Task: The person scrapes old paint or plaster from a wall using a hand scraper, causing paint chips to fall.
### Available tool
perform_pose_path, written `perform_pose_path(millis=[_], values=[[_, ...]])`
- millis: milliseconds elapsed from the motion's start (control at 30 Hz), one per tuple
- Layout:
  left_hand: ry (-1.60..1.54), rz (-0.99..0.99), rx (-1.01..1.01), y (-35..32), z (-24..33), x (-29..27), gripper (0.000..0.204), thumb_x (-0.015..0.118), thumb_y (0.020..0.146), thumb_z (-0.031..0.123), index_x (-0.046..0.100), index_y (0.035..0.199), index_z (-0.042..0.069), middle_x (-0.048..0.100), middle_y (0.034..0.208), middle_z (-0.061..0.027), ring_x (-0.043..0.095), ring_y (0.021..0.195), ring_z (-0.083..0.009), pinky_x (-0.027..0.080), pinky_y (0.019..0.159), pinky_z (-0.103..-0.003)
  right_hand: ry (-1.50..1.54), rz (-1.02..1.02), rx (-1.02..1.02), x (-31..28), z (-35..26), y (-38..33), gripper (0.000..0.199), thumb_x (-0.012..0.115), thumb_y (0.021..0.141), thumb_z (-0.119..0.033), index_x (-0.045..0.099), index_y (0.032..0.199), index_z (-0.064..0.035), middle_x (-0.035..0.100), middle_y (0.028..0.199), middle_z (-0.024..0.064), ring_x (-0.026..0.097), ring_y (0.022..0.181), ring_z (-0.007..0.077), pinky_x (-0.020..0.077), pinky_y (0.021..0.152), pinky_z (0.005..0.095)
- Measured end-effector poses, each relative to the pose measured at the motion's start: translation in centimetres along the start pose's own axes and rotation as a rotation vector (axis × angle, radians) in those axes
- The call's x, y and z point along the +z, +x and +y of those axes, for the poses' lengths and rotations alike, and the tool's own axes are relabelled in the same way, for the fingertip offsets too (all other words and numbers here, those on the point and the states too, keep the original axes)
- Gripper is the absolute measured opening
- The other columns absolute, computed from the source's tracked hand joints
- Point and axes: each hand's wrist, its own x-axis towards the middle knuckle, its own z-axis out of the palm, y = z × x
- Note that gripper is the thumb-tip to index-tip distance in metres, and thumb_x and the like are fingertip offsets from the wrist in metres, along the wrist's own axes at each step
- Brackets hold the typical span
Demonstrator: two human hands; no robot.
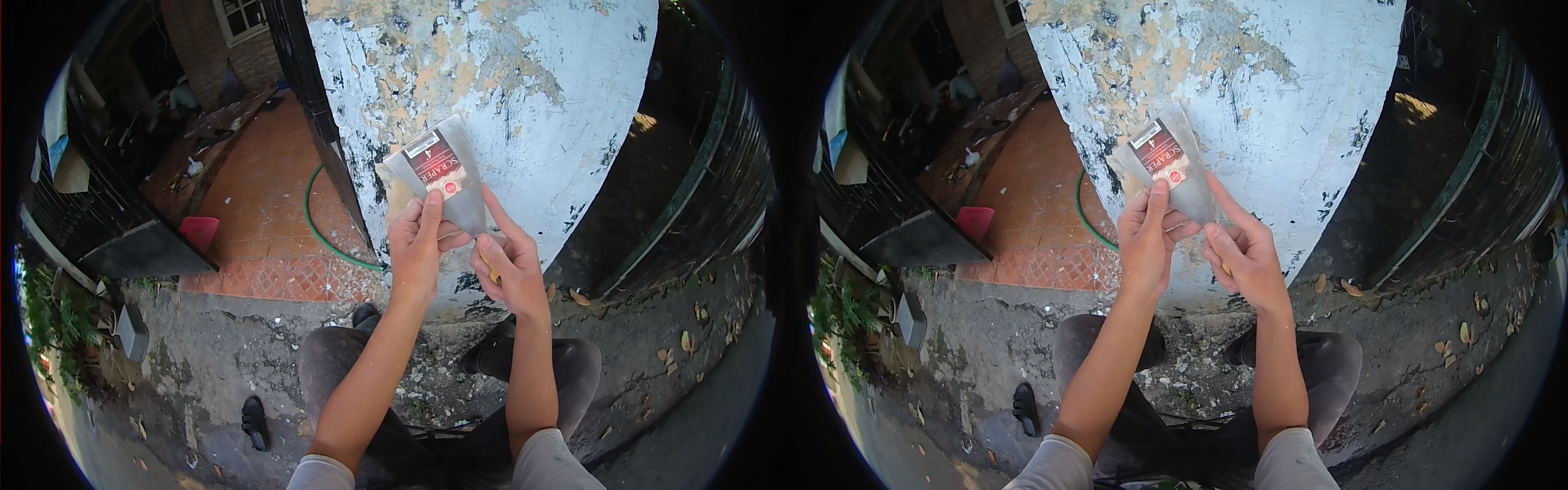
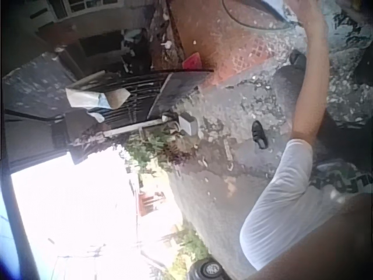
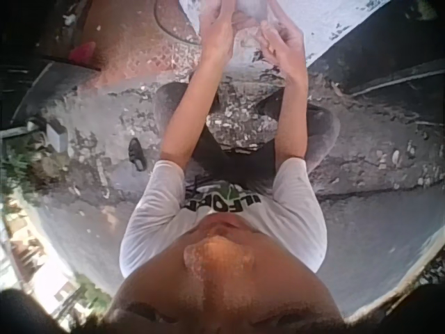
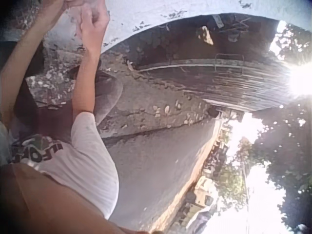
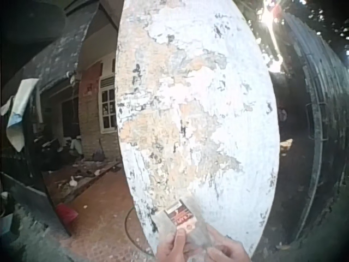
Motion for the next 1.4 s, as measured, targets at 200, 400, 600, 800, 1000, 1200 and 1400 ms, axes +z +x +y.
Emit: perform_pose_path(millis=[200,400,600,800,1000,1200,1400], values=[[-0.006,-0.037,-0.046,-0.6,-1.9,2.1,0.033,0.052,0.100,0.031,0.060,0.110,0.000,0.068,0.095,-0.0085,0.068,0.079,-0.0121,0.058,0.064,-0.024,-0.151,0.104,-0.026,-1.8,-0.7,-1.9,0.057,0.051,0.096,-0.008,0.031,0.150,-0.0083,0.047,0.058,-0.0042,0.035,0.045,0.0011,0.0255,0.038,0.0182],[-0.001,-0.011,-0.014,0.1,-2.7,1.9,0.033,0.054,0.099,0.031,0.060,0.108,0.000,0.068,0.094,-0.0085,0.068,0.076,-0.0117,0.058,0.060,-0.024,-0.365,0.218,-0.056,-0.8,-0.9,-1.9,0.052,0.052,0.096,-0.007,0.038,0.146,-0.0079,0.046,0.061,-0.0064,0.035,0.050,0.0011,0.0297,0.045,0.0182],[-0.019,0.010,0.096,1.5,-0.6,1.8,0.029,0.055,0.099,0.028,0.061,0.105,0.000,0.069,0.091,-0.0078,0.068,0.072,-0.0107,0.057,0.058,-0.022,-0.312,0.256,-0.086,1.3,-1.2,0.2,0.051,0.053,0.096,-0.007,0.041,0.145,-0.0081,0.042,0.061,-0.0083,0.033,0.051,0.0010,0.0290,0.048,0.0184],[0.052,-0.018,0.155,1.6,2.4,1.2,0.026,0.054,0.099,0.027,0.061,0.105,0.002,0.069,0.089,-0.0063,0.068,0.070,-0.0111,0.055,0.056,-0.022,-0.211,0.236,-0.124,3.3,-1.6,0.6,0.053,0.054,0.095,-0.008,0.039,0.146,-0.0087,0.040,0.060,-0.0092,0.032,0.051,0.0006,0.0282,0.047,0.0180],[0.051,-0.026,0.021,-0.6,-0.5,1.7,0.031,0.053,0.099,0.030,0.060,0.106,0.000,0.068,0.093,-0.0073,0.068,0.075,-0.0117,0.058,0.061,-0.024,-0.277,0.221,-0.100,-0.1,-0.5,-1.8,0.053,0.055,0.095,-0.008,0.039,0.146,-0.0078,0.047,0.061,-0.0069,0.036,0.049,-0.0006,0.0288,0.044,0.0176],[-0.010,-0.063,-0.039,0.0,-1.5,2.4,0.035,0.054,0.099,0.032,0.060,0.107,-0.001,0.067,0.093,-0.0081,0.068,0.075,-0.0123,0.058,0.061,-0.024,-0.371,0.303,-0.093,-0.2,-1.0,-1.9,0.052,0.055,0.095,-0.008,0.040,0.145,-0.0059,0.051,0.062,-0.0054,0.037,0.048,-0.0015,0.0294,0.043,0.0164],[0.111,-0.076,-0.024,1.2,-1.5,1.5,0.037,0.055,0.098,0.034,0.062,0.102,-0.002,0.068,0.085,-0.0080,0.067,0.070,-0.0110,0.057,0.058,-0.024,-0.282,0.326,-0.115,-0.1,0.5,-1.1,0.052,0.053,0.096,-0.007,0.038,0.145,-0.0038,0.050,0.061,-0.0052,0.037,0.047,-0.0014,0.0287,0.041,0.0161]])
